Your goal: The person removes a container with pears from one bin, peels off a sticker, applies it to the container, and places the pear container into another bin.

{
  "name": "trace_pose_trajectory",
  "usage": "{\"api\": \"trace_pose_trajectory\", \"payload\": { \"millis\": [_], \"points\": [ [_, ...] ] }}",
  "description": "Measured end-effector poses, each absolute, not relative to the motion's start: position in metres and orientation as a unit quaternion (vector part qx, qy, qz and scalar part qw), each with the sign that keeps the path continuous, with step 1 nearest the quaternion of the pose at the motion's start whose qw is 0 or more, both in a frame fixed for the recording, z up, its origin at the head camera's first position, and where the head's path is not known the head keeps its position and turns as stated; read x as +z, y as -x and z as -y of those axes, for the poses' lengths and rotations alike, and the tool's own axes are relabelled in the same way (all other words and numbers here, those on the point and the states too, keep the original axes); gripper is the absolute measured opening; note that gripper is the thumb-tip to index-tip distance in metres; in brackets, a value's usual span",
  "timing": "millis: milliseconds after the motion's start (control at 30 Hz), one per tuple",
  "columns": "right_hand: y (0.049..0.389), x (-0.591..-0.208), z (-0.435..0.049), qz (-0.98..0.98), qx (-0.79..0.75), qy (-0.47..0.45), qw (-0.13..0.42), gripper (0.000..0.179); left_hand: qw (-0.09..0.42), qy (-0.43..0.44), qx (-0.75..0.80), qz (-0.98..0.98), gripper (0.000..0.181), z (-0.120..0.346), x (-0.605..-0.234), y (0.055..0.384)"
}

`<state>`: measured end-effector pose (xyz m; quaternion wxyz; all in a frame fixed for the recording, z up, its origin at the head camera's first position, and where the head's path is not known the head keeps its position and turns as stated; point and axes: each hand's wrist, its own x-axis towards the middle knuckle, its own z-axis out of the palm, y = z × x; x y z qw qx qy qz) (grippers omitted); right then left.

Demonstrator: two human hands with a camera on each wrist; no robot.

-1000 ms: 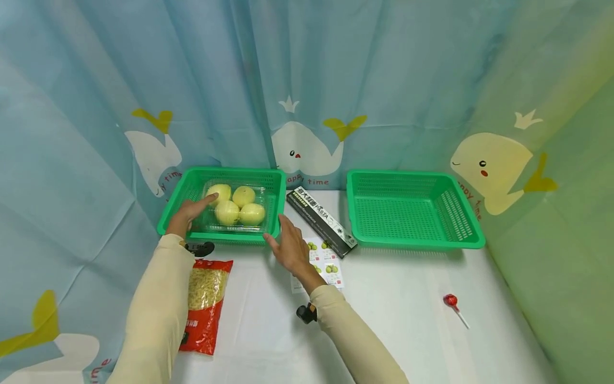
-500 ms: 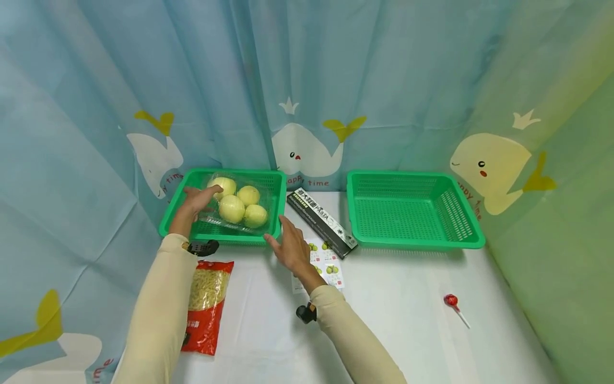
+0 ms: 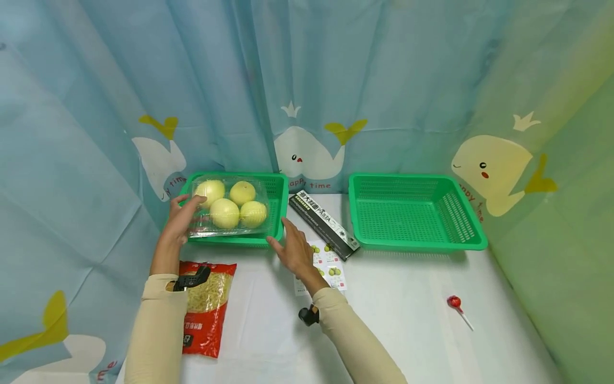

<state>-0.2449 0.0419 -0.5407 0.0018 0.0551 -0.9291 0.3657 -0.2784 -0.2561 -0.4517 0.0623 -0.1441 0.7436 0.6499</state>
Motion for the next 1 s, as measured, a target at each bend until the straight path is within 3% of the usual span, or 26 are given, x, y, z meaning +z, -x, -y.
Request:
{"api": "trace_pose_trajectory", "payload": {
  "millis": [367, 533, 867, 1000],
  "points": [
    [0.253, -0.546, -0.05, 0.938, 0.336, -0.067, 0.046, 0.078, 0.043, 0.11, 0.746, -0.656, 0.086, 0.245, -0.448, 0.227],
    [0.256, -0.544, -0.058, 0.939, 0.33, -0.082, 0.047, 0.084, 0.064, 0.107, 0.752, -0.647, 0.078, 0.239, -0.466, 0.204],
    [0.255, -0.546, -0.065, 0.945, 0.309, -0.097, 0.037, 0.074, 0.07, 0.055, 0.816, -0.571, 0.061, 0.227, -0.509, 0.152],
    [0.253, -0.547, -0.066, 0.945, 0.303, -0.114, 0.037, 0.075, 0.084, 0.064, 0.815, -0.57, 0.065, 0.223, -0.525, 0.134]
  ]
}}
